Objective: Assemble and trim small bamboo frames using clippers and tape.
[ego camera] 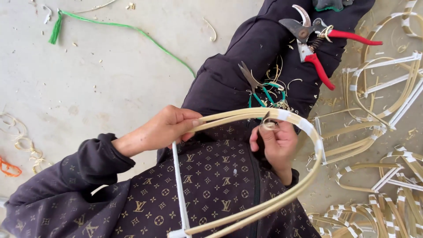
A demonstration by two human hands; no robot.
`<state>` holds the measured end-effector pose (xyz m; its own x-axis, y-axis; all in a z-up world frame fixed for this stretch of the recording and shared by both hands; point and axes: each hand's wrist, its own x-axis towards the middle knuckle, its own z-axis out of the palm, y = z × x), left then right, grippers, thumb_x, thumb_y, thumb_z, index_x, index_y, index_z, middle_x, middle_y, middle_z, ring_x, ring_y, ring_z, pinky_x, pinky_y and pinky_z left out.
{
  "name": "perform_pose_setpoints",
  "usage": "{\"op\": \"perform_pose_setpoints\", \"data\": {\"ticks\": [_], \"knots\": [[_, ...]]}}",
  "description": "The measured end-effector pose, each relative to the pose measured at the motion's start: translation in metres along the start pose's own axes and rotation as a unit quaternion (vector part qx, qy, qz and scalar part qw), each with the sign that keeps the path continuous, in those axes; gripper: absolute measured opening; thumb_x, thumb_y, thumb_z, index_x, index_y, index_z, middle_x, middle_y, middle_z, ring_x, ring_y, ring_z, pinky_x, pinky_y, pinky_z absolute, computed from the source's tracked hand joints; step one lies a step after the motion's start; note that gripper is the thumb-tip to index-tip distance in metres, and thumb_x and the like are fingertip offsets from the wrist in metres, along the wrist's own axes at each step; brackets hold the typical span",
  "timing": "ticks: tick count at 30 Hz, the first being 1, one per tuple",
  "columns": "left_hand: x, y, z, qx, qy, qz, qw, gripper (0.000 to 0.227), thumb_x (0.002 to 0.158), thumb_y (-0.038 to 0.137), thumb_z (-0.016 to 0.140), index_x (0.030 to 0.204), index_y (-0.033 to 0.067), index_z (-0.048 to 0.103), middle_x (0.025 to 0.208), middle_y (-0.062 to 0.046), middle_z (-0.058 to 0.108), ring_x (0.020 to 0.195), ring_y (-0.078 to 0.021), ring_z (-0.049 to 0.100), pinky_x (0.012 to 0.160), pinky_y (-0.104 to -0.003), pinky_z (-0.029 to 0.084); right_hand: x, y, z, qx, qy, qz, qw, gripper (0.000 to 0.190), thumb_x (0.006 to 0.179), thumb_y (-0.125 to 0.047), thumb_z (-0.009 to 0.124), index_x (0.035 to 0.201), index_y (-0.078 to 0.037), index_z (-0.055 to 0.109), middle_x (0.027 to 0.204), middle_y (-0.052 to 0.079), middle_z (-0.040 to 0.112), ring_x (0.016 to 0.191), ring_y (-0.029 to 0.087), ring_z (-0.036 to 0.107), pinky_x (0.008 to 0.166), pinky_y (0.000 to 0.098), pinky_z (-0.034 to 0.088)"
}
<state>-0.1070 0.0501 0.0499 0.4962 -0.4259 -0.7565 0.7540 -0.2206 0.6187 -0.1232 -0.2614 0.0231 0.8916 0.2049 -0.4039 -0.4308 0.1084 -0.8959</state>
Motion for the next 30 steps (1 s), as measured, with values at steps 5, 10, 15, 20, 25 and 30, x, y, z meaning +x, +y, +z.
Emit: {"op": "perform_pose_setpoints", "data": {"ticks": [5, 10, 15, 20, 25, 30], "knots": [[-0.006, 0.000, -0.002, 0.008, 0.013, 0.001, 1.000, 0.030, 0.103, 0.020, 0.053, 0.114, 0.0064, 0.078, 0.057, 0.005, 0.054, 0.044, -0.0034, 0.045, 0.040, -0.023, 0.039, -0.004, 0.001, 0.002, -0.031, -0.006, -0.028, 0.999, 0.017, 0.108, -0.008, 0.056, 0.122, 0.002, 0.051, 0.085, 0.015, 0.067, 0.063, 0.015, 0.062, 0.058, 0.0258, 0.051], [0.020, -0.001, 0.011, 0.031, 0.033, 0.078, 0.996, 0.027, 0.102, 0.018, 0.054, 0.113, 0.0046, 0.075, 0.060, 0.006, 0.055, 0.049, -0.0030, 0.045, 0.044, -0.023, 0.041, 0.010, 0.011, -0.011, -0.034, -0.010, -0.024, 0.999, 0.010, 0.114, -0.007, 0.054, 0.113, 0.003, 0.052, 0.075, 0.015, 0.065, 0.053, 0.016, 0.060, 0.054, 0.0282, 0.052], [0.063, 0.017, 0.044, 0.024, 0.041, 0.210, 0.976, 0.024, 0.105, 0.015, 0.051, 0.112, 0.0025, 0.071, 0.061, 0.006, 0.052, 0.056, -0.0021, 0.046, 0.050, -0.023, 0.041, 0.030, -0.003, 0.011, 0.074, -0.158, 0.112, 0.978, 0.045, 0.103, -0.007, 0.054, 0.140, -0.003, 0.029, 0.074, 0.012, 0.064, 0.049, 0.015, 0.058, 0.046, 0.0250, 0.048], [0.070, 0.017, 0.054, -0.010, 0.018, 0.200, 0.980, 0.024, 0.106, 0.015, 0.052, 0.111, 0.0021, 0.071, 0.064, 0.007, 0.052, 0.058, -0.0019, 0.044, 0.051, -0.023, 0.041, 0.028, 0.010, 0.002, 0.089, -0.147, 0.096, 0.981, 0.035, 0.105, -0.007, 0.054, 0.134, -0.001, 0.035, 0.073, 0.014, 0.064, 0.047, 0.015, 0.056, 0.044, 0.0254, 0.047], [0.042, 0.001, 0.034, 0.031, -0.002, 0.130, 0.991, 0.027, 0.108, 0.017, 0.052, 0.101, -0.0001, 0.072, 0.063, 0.006, 0.050, 0.055, -0.0020, 0.041, 0.049, -0.023, 0.038, 0.022, 0.020, -0.013, 0.099, -0.044, 0.061, 0.992, 0.032, 0.107, -0.005, 0.054, 0.134, 0.003, 0.040, 0.071, 0.014, 0.061, 0.046, 0.015, 0.053, 0.044, 0.0249, 0.045], [0.003, 0.006, 0.018, -0.014, 0.017, -0.017, 1.000, 0.029, 0.105, 0.021, 0.048, 0.105, 0.0059, 0.074, 0.059, 0.007, 0.051, 0.045, -0.0028, 0.042, 0.041, -0.023, 0.039, 0.012, 0.029, -0.021, 0.075, -0.057, 0.009, 0.996, 0.007, 0.111, -0.002, 0.054, 0.114, 0.004, 0.052, 0.079, 0.016, 0.064, 0.055, 0.018, 0.057, 0.051, 0.0278, 0.048]]}}
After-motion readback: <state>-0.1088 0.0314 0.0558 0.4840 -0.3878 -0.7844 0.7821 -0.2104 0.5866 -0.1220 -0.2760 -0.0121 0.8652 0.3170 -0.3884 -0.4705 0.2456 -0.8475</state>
